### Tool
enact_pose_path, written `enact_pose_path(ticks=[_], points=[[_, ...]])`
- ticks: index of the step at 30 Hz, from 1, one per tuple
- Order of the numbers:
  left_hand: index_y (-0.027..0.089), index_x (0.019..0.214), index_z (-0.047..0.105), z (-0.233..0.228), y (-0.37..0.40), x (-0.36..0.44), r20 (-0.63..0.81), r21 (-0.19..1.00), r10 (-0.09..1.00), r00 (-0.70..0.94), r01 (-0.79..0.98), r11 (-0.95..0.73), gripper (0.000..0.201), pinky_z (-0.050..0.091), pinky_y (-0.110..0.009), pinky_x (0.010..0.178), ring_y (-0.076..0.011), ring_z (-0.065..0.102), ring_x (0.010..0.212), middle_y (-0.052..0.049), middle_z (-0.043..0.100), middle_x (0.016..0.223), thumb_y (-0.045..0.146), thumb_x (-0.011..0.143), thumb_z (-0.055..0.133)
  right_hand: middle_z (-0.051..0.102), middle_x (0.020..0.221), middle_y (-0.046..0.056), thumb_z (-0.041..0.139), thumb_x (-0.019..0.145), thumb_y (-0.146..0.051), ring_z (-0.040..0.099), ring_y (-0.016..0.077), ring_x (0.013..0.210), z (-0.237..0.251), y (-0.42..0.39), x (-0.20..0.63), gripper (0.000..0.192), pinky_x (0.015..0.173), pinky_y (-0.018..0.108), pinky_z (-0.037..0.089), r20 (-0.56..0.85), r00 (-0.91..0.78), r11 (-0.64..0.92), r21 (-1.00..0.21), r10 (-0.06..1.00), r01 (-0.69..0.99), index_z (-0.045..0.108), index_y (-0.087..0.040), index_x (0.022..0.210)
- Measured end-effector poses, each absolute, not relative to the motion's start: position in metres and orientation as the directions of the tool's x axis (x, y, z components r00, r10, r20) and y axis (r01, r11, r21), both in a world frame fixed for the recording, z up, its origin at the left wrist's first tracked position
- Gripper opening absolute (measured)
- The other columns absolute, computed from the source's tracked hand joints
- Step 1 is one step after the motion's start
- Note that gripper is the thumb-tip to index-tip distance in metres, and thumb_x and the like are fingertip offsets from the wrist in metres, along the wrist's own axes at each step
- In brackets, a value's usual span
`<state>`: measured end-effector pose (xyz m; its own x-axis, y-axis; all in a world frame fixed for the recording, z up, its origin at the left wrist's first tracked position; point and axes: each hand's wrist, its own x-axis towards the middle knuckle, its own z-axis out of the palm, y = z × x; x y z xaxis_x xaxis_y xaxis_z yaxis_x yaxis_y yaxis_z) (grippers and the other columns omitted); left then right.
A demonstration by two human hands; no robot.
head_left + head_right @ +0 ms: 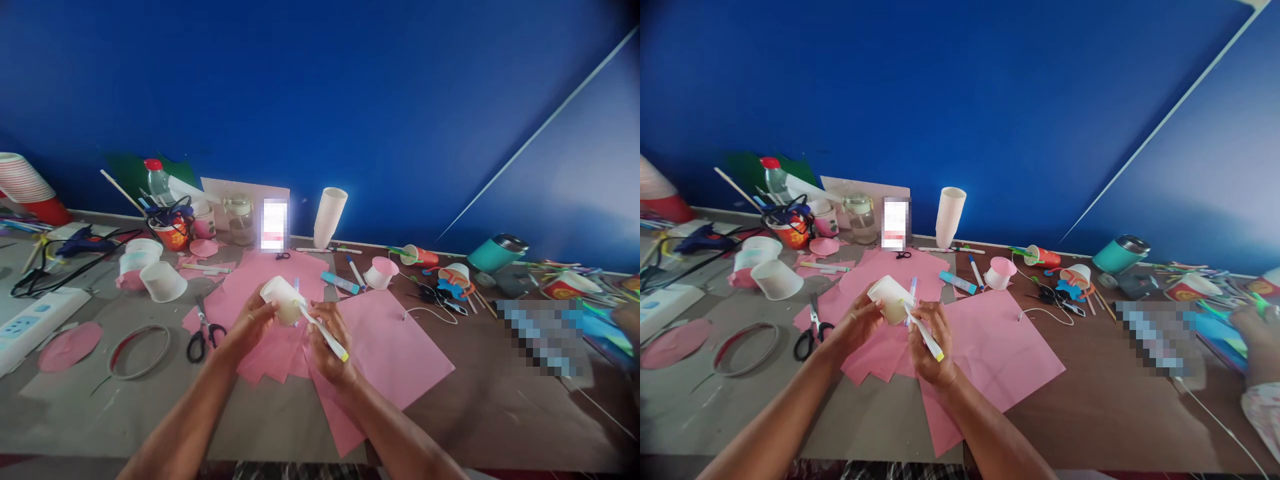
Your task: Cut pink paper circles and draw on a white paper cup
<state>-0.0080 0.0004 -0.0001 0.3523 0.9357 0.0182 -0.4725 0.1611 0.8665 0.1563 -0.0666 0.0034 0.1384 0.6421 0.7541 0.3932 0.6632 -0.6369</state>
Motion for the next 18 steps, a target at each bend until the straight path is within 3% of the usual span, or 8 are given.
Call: enact_pose_path(ticks=[11,18], points=[[0.023,0.127,0.06,0.0005,0.0015,-0.007,0.021,0.843,0.943,0.331,-0.513,0.161,0.063,0.047,-0.025,0.069,-0.0202,0.067,0.087,-0.005,0.072,0.098,0.032,0.069,0.084,0.062,0.087,0.005,0.051,0.09,-0.018,0.064,0.0227,0.087,0.0055,-0.0667,0.158,0.013,0.082,0.043,0.056,0.743,0.143,0.635,-0.642,0.654,0.429,0.06,-0.023,0.097],[0.022,0.126,0.061,0.0004,0.0008,-0.0083,0.029,0.87,0.929,0.37,-0.467,0.158,0.059,0.049,-0.029,0.073,-0.0227,0.067,0.089,-0.006,0.072,0.101,0.032,0.072,0.08,0.061,0.088,0.005,0.05,0.089,-0.015,0.063,0.0247,0.088,0.0127,-0.0713,0.1555,0.022,0.091,0.048,0.053,0.788,0.076,0.706,-0.586,0.611,0.399,0.058,-0.027,0.106]])
